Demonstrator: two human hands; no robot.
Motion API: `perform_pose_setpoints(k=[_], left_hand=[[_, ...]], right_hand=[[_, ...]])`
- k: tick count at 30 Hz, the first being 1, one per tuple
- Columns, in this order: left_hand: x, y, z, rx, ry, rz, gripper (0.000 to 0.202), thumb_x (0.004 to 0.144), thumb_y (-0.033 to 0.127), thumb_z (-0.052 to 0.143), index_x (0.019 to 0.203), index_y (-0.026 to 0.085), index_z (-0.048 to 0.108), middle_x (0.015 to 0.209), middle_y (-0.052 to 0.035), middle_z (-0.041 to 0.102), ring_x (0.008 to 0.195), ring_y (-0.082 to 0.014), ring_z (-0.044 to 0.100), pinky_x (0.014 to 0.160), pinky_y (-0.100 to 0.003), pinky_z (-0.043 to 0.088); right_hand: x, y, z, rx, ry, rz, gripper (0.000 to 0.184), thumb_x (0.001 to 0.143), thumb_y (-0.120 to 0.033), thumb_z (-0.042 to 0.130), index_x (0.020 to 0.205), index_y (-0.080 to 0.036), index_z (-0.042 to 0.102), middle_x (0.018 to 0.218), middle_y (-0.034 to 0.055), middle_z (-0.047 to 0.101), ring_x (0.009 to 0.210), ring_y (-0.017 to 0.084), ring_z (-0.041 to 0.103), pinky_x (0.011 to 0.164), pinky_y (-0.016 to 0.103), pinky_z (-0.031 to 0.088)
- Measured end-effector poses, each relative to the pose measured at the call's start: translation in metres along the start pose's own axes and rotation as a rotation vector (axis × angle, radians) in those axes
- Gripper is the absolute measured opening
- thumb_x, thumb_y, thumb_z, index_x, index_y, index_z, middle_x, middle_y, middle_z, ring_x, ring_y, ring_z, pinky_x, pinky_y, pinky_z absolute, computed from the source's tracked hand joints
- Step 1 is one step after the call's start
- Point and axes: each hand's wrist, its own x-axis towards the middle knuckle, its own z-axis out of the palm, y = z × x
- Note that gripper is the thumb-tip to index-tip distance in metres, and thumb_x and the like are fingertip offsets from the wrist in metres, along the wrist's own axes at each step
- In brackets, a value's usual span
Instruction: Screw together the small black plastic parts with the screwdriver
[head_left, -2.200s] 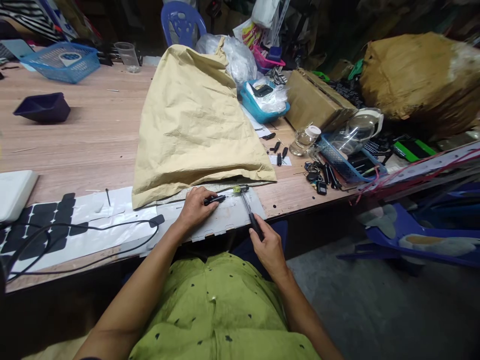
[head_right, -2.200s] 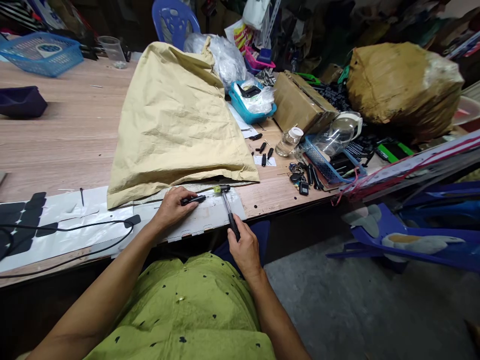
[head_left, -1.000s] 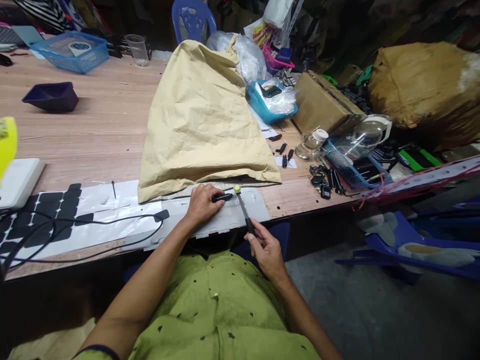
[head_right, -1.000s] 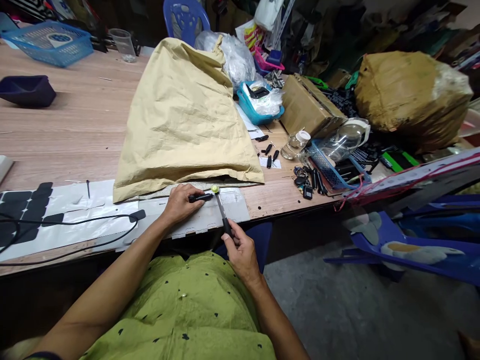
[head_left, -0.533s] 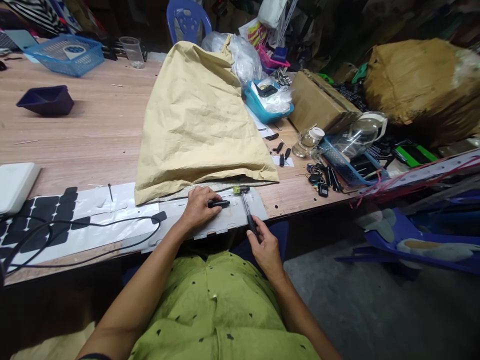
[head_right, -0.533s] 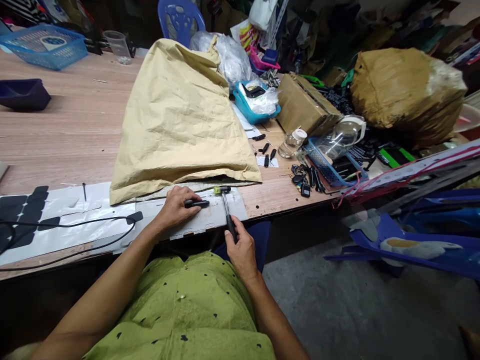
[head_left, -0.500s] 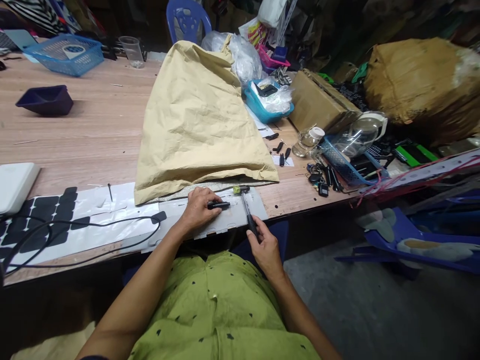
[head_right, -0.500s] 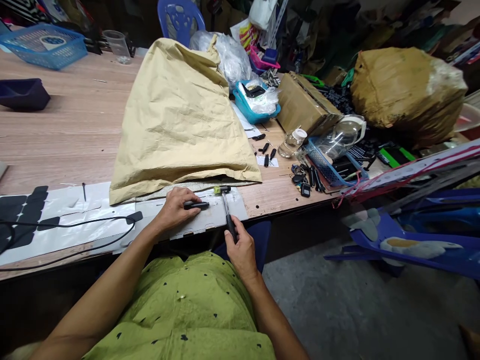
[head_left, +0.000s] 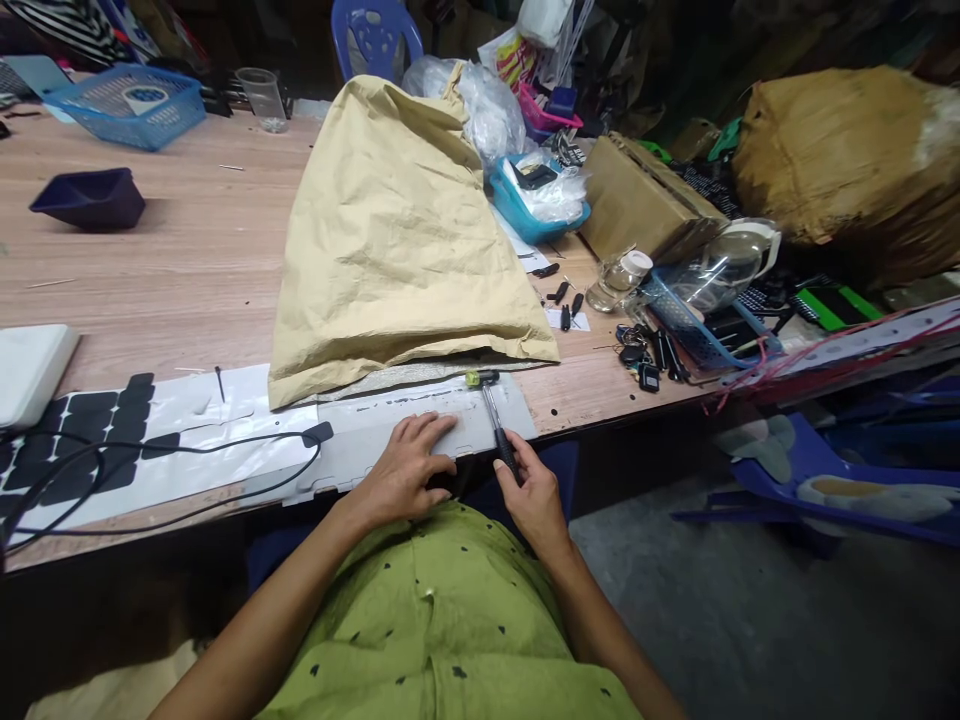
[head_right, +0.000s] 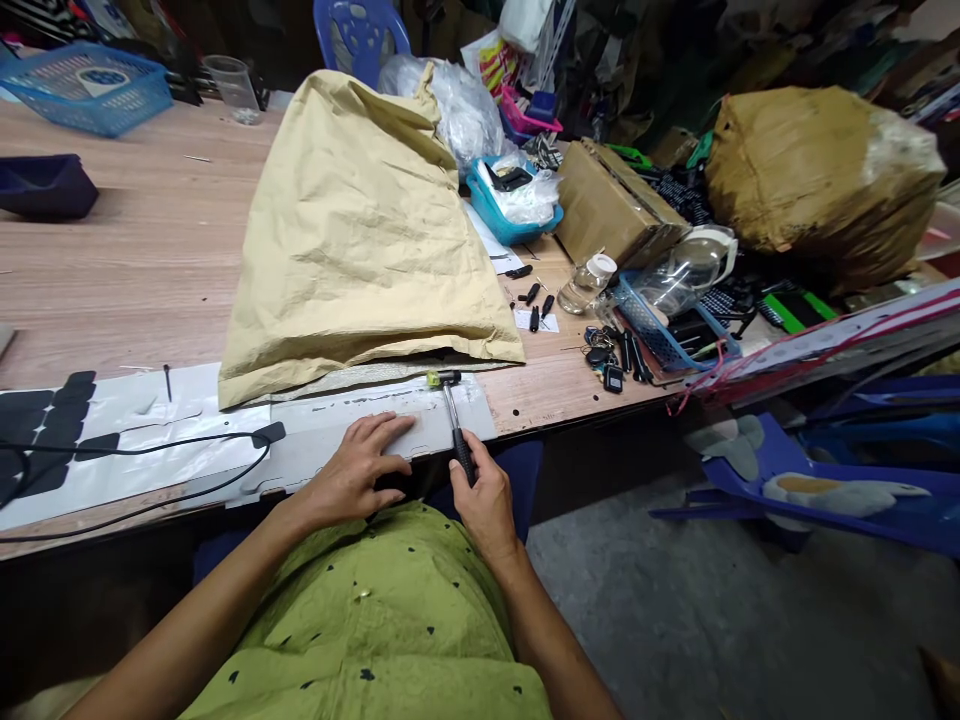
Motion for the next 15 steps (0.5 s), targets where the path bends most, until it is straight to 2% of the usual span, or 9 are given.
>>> perform_pose_setpoints(k=[3,5,8,12,15], left_hand=[[0.013,-0.009,-0.01,-0.087,0.107,-0.051,0.016,0.086,0.034,0.071,0.098,0.027,0.077,0.139,-0.0096,0.063,0.131,-0.0327,0.051,0.112,-0.052,0.04],[0.028,-0.02,-0.02,-0.105,0.202,-0.13,0.021,0.094,0.034,0.058,0.102,0.024,0.075,0.12,-0.0098,0.07,0.117,-0.0277,0.059,0.105,-0.046,0.046],[0.054,-0.039,-0.033,-0.021,0.269,-0.276,0.029,0.096,0.031,0.048,0.104,0.023,0.075,0.103,-0.0083,0.07,0.101,-0.0259,0.06,0.096,-0.042,0.049],[0.087,-0.052,-0.043,0.16,0.223,-0.396,0.029,0.095,0.028,0.048,0.102,0.023,0.076,0.104,-0.01,0.066,0.099,-0.028,0.058,0.088,-0.041,0.049],[0.107,-0.048,-0.045,0.222,0.233,-0.437,0.031,0.095,0.027,0.05,0.115,0.026,0.073,0.108,-0.0108,0.061,0.105,-0.0307,0.057,0.089,-0.042,0.048]], right_hand=[[0.001,0.002,0.001,0.005,0.003,-0.009,0.05,0.087,-0.038,0.063,0.133,-0.021,0.067,0.122,0.0101,0.075,0.102,0.025,0.073,0.097,0.04,0.057],[0.001,0.004,0.002,0.01,0.01,-0.015,0.049,0.087,-0.038,0.063,0.133,-0.021,0.068,0.122,0.0099,0.075,0.104,0.026,0.073,0.099,0.041,0.057],[0.002,0.007,0.003,0.01,0.021,-0.027,0.049,0.087,-0.038,0.063,0.133,-0.022,0.068,0.123,0.0096,0.075,0.107,0.025,0.072,0.101,0.041,0.056],[0.002,0.009,0.003,0.001,0.016,-0.03,0.049,0.087,-0.039,0.063,0.133,-0.022,0.068,0.125,0.0097,0.075,0.108,0.025,0.072,0.101,0.04,0.057],[0.002,0.009,0.003,0.005,0.012,-0.019,0.05,0.087,-0.039,0.063,0.133,-0.022,0.068,0.128,0.0099,0.074,0.109,0.026,0.072,0.103,0.041,0.056]])
